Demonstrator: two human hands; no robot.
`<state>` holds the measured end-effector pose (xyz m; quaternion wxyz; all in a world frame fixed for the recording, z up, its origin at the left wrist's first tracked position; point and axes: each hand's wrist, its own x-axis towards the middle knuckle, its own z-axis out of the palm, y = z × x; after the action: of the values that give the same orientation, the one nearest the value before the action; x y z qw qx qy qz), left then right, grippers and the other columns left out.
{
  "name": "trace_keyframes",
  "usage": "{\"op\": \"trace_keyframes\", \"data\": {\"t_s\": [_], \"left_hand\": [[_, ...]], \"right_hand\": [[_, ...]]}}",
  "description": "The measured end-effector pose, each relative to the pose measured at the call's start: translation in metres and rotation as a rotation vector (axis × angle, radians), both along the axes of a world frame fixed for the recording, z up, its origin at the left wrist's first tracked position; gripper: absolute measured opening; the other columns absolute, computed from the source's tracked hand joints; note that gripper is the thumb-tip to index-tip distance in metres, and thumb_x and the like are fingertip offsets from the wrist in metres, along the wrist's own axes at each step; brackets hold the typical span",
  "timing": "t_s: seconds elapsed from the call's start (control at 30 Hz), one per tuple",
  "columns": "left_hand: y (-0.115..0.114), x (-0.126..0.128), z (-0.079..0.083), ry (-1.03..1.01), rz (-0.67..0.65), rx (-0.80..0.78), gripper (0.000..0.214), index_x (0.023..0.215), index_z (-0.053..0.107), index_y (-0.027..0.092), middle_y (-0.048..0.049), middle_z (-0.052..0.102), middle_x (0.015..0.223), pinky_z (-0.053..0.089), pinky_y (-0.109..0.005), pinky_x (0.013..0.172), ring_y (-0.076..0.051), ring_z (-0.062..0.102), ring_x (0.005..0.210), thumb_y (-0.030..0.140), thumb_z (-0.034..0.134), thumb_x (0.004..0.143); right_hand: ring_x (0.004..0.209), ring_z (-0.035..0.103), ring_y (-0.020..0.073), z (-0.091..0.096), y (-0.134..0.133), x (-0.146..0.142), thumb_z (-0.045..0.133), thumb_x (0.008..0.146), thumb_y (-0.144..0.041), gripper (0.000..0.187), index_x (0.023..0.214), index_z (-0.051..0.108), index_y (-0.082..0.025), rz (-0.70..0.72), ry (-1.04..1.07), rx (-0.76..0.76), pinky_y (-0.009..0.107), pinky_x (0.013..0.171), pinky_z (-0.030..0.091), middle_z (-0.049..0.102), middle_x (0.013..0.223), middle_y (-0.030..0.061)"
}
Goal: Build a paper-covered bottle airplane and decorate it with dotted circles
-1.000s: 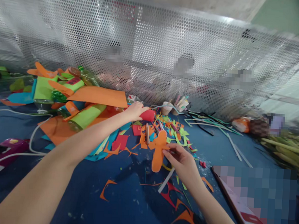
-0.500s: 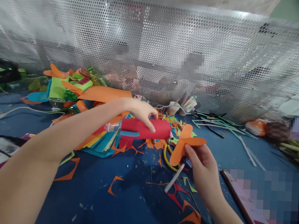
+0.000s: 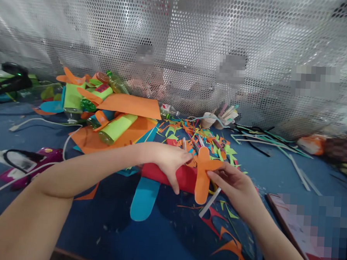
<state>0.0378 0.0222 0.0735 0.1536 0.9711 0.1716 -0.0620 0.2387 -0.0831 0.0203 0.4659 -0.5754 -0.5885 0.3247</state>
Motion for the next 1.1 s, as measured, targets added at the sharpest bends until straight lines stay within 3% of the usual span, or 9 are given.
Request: {"op": "trace_keyframes", "data": {"t_s": [0.1,0.3,0.47,0.63,0.8,0.97,1.1], "left_hand": [[0.005,-0.007,0.009,-0.040,0.042,-0.040,0.081,0.121,0.052,0.019,-0.0120,0.057,0.117,0.043,-0.032,0.083,-0.030,0.053,0.106,0.064,0.070,0.055],[0.033,-0.031,0.039,-0.122,0.046,-0.175,0.035,0.109,0.058,0.022,-0.0033,0.064,0.103,0.042,-0.022,0.068,-0.015,0.058,0.084,0.046,0.045,0.087],[0.039,-0.046,0.046,-0.252,0.113,-0.161,0.027,0.104,0.061,0.021,-0.0020,0.065,0.094,0.042,-0.020,0.069,-0.013,0.059,0.082,0.032,0.040,0.090],[0.032,-0.051,0.037,-0.212,0.074,-0.216,0.027,0.104,0.066,0.024,-0.0018,0.067,0.101,0.043,-0.023,0.069,-0.015,0.061,0.084,0.031,0.047,0.087],[0.021,-0.048,0.023,-0.220,0.004,-0.227,0.023,0.100,0.069,0.027,-0.0010,0.067,0.102,0.044,-0.027,0.079,-0.017,0.059,0.093,0.026,0.053,0.083],[0.009,-0.039,0.008,-0.274,-0.005,-0.135,0.021,0.101,0.067,0.022,-0.0034,0.066,0.096,0.043,-0.026,0.075,-0.016,0.058,0.086,0.026,0.053,0.086],[0.002,-0.029,-0.006,-0.351,0.008,-0.054,0.020,0.103,0.065,0.018,-0.0050,0.065,0.098,0.042,-0.027,0.082,-0.017,0.059,0.092,0.025,0.053,0.088]], "right_hand": [[0.069,0.058,0.0177,0.001,0.000,0.002,0.067,0.075,-0.044,0.025,0.082,0.065,-0.020,0.007,-0.111,-0.006,0.030,0.064,0.052,0.061,0.074,0.0035],[0.068,0.058,0.0170,-0.001,0.002,0.004,0.068,0.072,-0.049,0.031,0.080,0.062,-0.020,-0.044,-0.048,0.015,0.027,0.061,0.051,0.061,0.074,0.0040],[0.066,0.059,0.0161,0.000,0.004,0.002,0.073,0.064,-0.053,0.037,0.076,0.063,-0.020,-0.095,0.043,0.001,0.024,0.058,0.052,0.062,0.073,0.0034],[0.064,0.058,0.0149,0.004,0.003,-0.001,0.072,0.065,-0.053,0.036,0.075,0.063,-0.019,-0.096,0.043,-0.013,0.022,0.054,0.051,0.060,0.072,0.0031],[0.064,0.058,0.0154,0.004,0.003,-0.001,0.070,0.069,-0.051,0.033,0.077,0.061,-0.020,-0.023,-0.014,-0.032,0.024,0.056,0.051,0.060,0.071,0.0026],[0.073,0.061,0.0197,0.002,0.001,0.005,0.061,0.079,-0.047,0.026,0.085,0.062,-0.022,0.056,-0.131,-0.052,0.030,0.067,0.052,0.064,0.079,0.0042],[0.072,0.059,0.0191,0.001,0.000,0.004,0.058,0.082,-0.042,0.022,0.091,0.062,-0.022,0.072,-0.264,-0.037,0.031,0.066,0.050,0.064,0.081,0.0039]]}}
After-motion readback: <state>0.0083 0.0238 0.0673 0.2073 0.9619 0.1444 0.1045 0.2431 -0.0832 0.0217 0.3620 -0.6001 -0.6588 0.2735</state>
